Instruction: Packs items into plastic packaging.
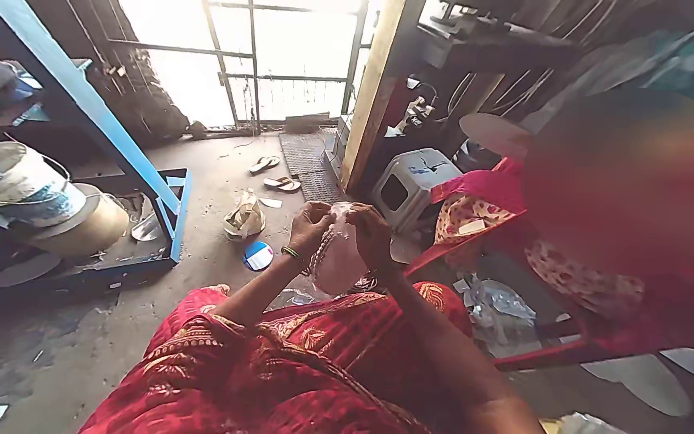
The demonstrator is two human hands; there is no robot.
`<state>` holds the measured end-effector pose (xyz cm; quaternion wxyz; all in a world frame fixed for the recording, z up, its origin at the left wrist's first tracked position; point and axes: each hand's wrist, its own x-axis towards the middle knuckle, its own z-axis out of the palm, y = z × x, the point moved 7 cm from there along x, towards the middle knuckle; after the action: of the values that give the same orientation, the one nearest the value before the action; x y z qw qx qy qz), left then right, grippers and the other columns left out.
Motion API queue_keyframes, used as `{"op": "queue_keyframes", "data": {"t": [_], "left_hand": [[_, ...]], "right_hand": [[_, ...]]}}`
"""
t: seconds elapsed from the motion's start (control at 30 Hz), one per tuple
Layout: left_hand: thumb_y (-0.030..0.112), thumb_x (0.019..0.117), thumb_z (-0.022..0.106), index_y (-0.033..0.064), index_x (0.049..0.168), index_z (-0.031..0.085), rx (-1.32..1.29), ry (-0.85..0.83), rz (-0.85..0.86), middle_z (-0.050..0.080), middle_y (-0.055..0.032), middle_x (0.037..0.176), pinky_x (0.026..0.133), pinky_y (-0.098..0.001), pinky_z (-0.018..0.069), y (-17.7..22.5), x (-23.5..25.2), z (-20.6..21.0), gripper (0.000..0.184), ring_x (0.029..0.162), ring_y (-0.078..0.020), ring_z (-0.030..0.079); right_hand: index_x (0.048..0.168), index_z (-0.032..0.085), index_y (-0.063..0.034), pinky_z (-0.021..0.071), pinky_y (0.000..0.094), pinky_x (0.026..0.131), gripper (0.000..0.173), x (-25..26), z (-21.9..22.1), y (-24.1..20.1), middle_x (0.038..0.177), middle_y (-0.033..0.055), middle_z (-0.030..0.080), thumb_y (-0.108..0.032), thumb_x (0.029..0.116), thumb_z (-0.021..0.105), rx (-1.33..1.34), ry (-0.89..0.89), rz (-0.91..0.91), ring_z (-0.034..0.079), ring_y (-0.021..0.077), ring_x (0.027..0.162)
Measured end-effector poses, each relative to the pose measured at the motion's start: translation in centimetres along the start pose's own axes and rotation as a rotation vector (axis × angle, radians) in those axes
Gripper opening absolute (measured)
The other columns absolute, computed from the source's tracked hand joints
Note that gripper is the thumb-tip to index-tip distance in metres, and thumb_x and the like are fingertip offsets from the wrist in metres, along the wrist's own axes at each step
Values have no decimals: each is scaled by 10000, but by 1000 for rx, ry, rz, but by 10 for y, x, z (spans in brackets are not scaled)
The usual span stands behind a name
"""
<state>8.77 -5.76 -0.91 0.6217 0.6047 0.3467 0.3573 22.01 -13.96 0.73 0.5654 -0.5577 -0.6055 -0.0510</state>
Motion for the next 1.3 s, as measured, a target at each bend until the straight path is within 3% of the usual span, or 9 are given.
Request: {"op": "queue_keyframes", "data": {"t": [0.27,0.4,0.5,0.67,0.8,0.9,1.03,1.17,1.3], "left_hand": [[286,1108,442,-16,1244,618,57,-186,-46,672,-99,1032,819,-325,540,4,-1,8,376,871,-137,644],[310,1058,572,42,1264,603,10,-104,-106,673,-98,1007,730,-330,552,8,-2,0,340,771,-142,638],[236,1034,621,12,1145,653,196,-52,96,689,-99,969,715,-356,576,14,4,-8,252,745,-161,662],[208,950,728,54,928,737,658,140,701,659,-150,1121,889,-438,549,47,-6,-12,156,1042,-274,644],[94,935,666,53,943,758,777,28,880,703,-146,1087,916,-506,510,47,-15,1,100,1051,-315,653],[84,1014,601,-41,1094,680,475,46,605,723,-147,1026,895,-398,571,44,-15,-9,168,951,-213,706],[251,1083,518,57,1170,553,-271,219,65,610,11,748,660,-248,567,16,17,-36,215,639,-68,622],[379,1119,368,77,1400,436,-280,148,-7,682,-45,1012,813,-288,549,12,20,-45,418,858,-110,669],[366,1054,540,113,1421,500,97,-155,93,635,-76,1245,846,-353,539,20,3,-30,448,988,-147,634]], "right_hand": [[995,743,65,562,421,965,175,3,-5,-3,1106,210,729,-14,974,588,-58,-33,-12,714,287,1069],[988,747,74,570,399,948,167,1,4,-11,1107,208,729,6,957,598,-18,-112,-47,714,277,1061],[977,749,66,587,384,905,163,-1,9,-11,1086,200,735,13,955,597,-26,-123,-73,726,268,1021],[987,745,63,596,433,876,144,-2,24,-11,1007,188,746,5,963,616,-63,-214,-23,741,289,945],[975,743,54,602,411,773,144,-2,29,-18,896,169,731,-11,959,616,-123,-240,-60,730,266,802],[939,755,34,600,377,852,145,-6,30,-16,972,156,748,-10,956,617,-52,-244,-85,739,238,898],[955,753,48,593,411,876,142,-13,35,-14,995,178,751,-4,953,622,-24,-232,-61,744,273,930],[961,747,61,603,404,862,148,-9,28,-11,976,181,749,-12,953,618,-12,-193,-57,747,265,909],[969,742,62,601,403,859,154,-7,26,-11,995,185,744,-14,964,608,-9,-207,-65,742,264,916]]}}
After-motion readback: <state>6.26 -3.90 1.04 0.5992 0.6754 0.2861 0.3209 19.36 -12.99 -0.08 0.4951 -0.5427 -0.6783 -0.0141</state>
